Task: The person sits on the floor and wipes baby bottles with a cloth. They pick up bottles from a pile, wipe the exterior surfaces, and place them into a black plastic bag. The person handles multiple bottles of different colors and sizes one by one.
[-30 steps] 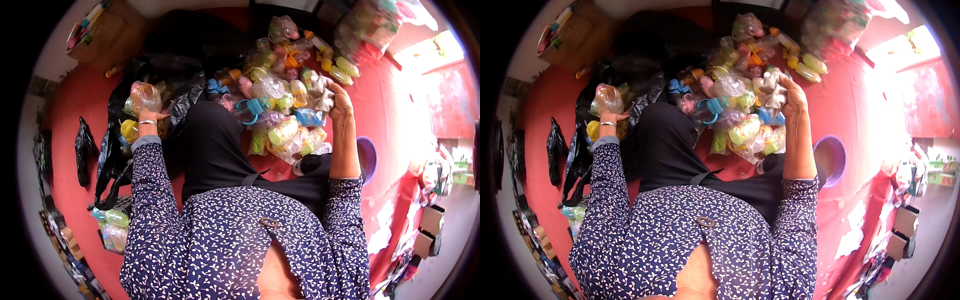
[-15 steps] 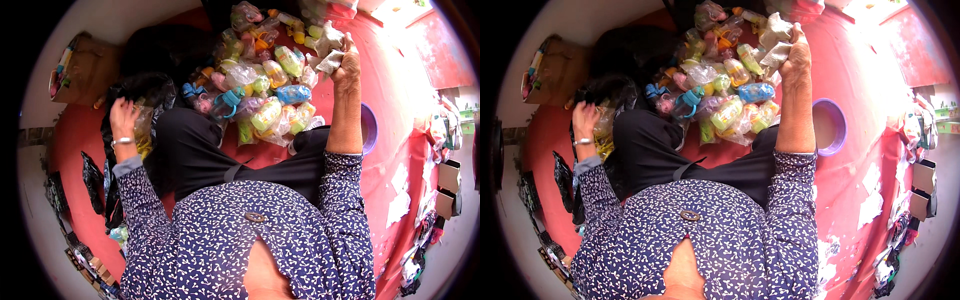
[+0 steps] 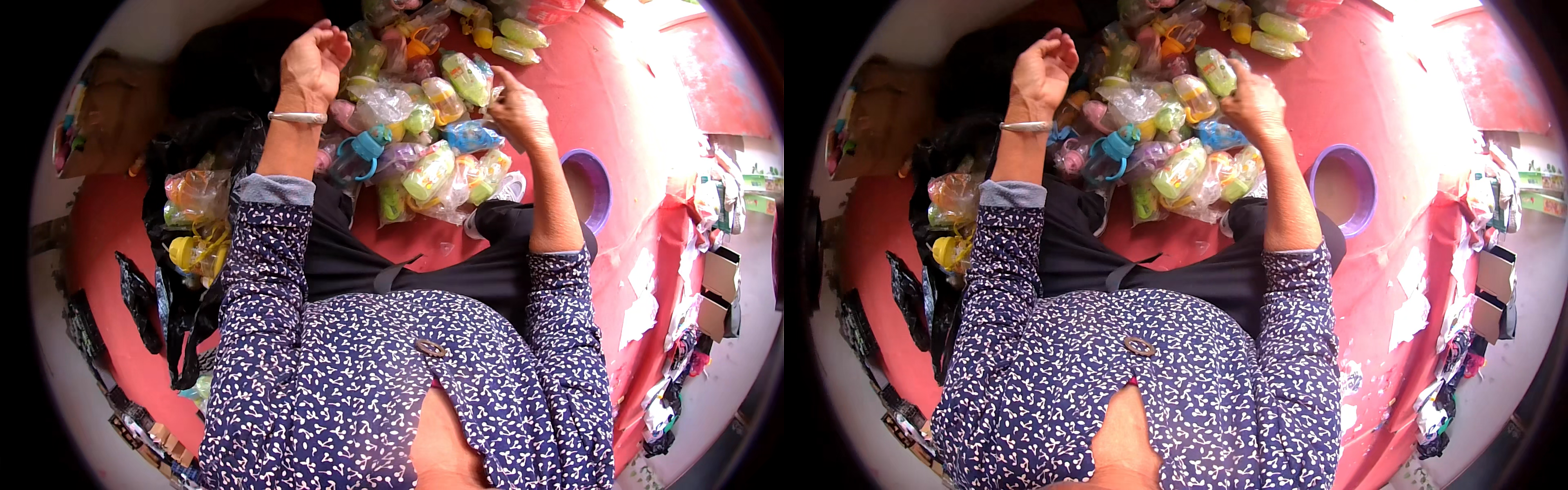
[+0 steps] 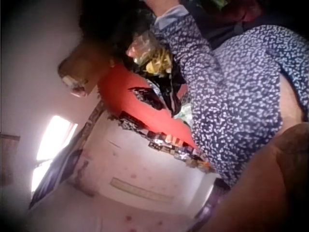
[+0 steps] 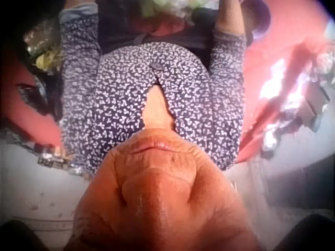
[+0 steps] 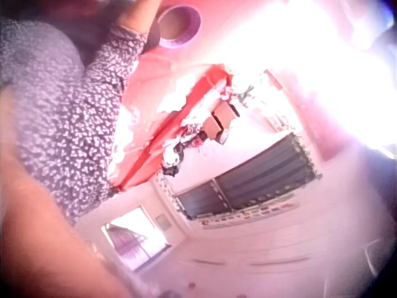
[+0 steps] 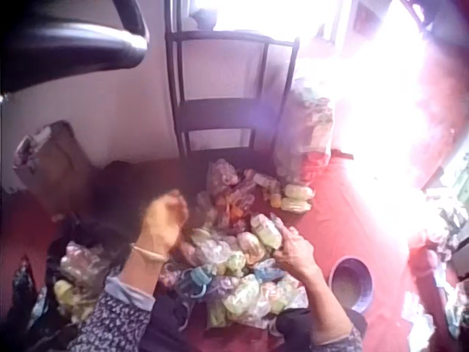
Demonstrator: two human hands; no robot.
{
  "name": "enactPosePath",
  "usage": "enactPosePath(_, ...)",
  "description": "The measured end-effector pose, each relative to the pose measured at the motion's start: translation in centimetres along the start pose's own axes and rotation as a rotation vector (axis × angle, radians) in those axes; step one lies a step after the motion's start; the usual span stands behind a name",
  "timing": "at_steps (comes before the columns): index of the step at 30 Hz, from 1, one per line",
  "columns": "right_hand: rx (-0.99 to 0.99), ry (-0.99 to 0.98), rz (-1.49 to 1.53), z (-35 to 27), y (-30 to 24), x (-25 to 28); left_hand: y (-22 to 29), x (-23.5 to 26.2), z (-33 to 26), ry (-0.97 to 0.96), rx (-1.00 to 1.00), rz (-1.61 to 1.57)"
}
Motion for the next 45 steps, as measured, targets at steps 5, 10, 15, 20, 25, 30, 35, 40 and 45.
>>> enactPosePath(5,0.095,-0.281,0.004,1.7,-3.3,-8.6,0.7,-1.0,-1.2,0.002,0.101,-0.132)
enactPosePath(10,0.241,-0.437,-0.186,-0.7,-8.4,-16.8,1.4,-2.6,-3.7,0.001,0.073,-0.101)
enactPosePath(15,0.638,-0.367,-0.415,-2.8,-15.0,-18.7,0.8,-6.0,-4.7,-0.121,0.135,-0.141)
enactPosePath(20,0.584,-0.274,-0.457,0.1,-12.7,-23.1,0.9,-7.2,-5.5,-0.138,0.137,-0.165)
enactPosePath(25,0.501,-0.192,-0.128,1.5,-9.6,-19.8,1.0,-6.8,-5.2,-0.134,0.120,-0.172)
enactPosePath(30,-0.016,-0.242,0.269,3.6,-1.5,-19.2,2.1,-4.5,-5.2,-0.107,0.079,-0.130)
enactPosePath(35,-0.293,-0.014,0.271,3.1,5.4,-17.1,1.7,-4.9,-4.6,-0.155,0.111,-0.133)
enactPosePath(40,-0.342,-0.229,0.078,2.9,4.1,-17.8,1.5,-6.3,-5.6,-0.140,0.132,-0.140)
enactPosePath(45,-0.225,-0.020,0.104,2.4,1.2,-15.2,1.8,-6.1,-6.1,-0.090,0.106,-0.103)
Point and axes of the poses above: each hand's wrist, its own z-axis towards the middle knuckle, its own x-axis out of the back of the hand, y = z × x, the point moved 10 cm from there along z, towards the middle knuckle, and after that the axes turned 9 degrees about -y, right-handed, at the moved point
